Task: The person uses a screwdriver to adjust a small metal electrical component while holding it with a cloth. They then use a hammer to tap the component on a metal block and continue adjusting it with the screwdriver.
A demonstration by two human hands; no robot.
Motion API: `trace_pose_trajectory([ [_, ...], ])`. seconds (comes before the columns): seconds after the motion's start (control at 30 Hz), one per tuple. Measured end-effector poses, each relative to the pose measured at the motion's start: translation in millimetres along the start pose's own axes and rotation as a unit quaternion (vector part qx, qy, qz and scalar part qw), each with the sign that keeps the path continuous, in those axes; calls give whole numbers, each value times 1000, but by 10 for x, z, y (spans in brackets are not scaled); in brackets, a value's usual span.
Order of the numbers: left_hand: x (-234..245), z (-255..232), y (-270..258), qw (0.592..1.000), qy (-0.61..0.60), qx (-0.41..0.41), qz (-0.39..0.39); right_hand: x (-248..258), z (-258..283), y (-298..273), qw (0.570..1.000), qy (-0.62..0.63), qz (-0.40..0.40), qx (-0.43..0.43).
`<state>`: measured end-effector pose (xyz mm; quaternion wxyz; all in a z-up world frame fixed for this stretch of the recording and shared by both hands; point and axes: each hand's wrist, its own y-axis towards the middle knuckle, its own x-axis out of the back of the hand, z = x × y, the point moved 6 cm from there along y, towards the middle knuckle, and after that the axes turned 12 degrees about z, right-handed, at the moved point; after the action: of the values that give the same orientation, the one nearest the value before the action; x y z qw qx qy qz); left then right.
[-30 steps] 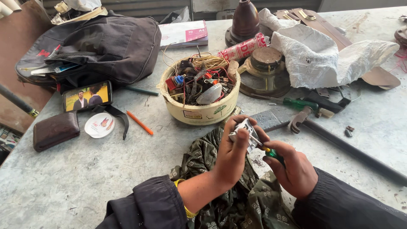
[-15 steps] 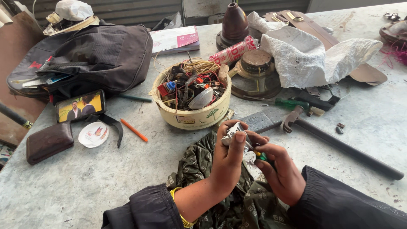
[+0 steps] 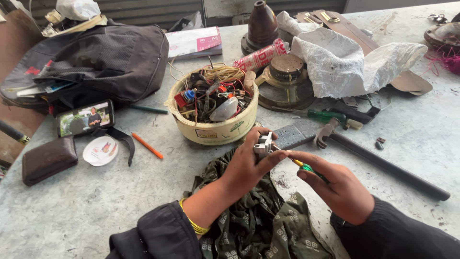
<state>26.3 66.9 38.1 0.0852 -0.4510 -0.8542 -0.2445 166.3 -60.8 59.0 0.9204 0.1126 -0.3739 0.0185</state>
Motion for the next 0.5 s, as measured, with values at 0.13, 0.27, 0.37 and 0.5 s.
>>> trace_pose_trajectory([
  [0.13,-51,-15,63,987,-145,-58,45,48,129,-31,984,-179,6,-21],
  [0.27,-75,145,114,896,-427,53,106,85,168,-9,921,-388,19,-11],
  [0.37,-106,188,98,824,-548,81,119,105,263,-41,902,-419,-16,102],
  [0.5,-127,294,82,849,-500,142,96,63,235,-59,898,-423,-9,125],
])
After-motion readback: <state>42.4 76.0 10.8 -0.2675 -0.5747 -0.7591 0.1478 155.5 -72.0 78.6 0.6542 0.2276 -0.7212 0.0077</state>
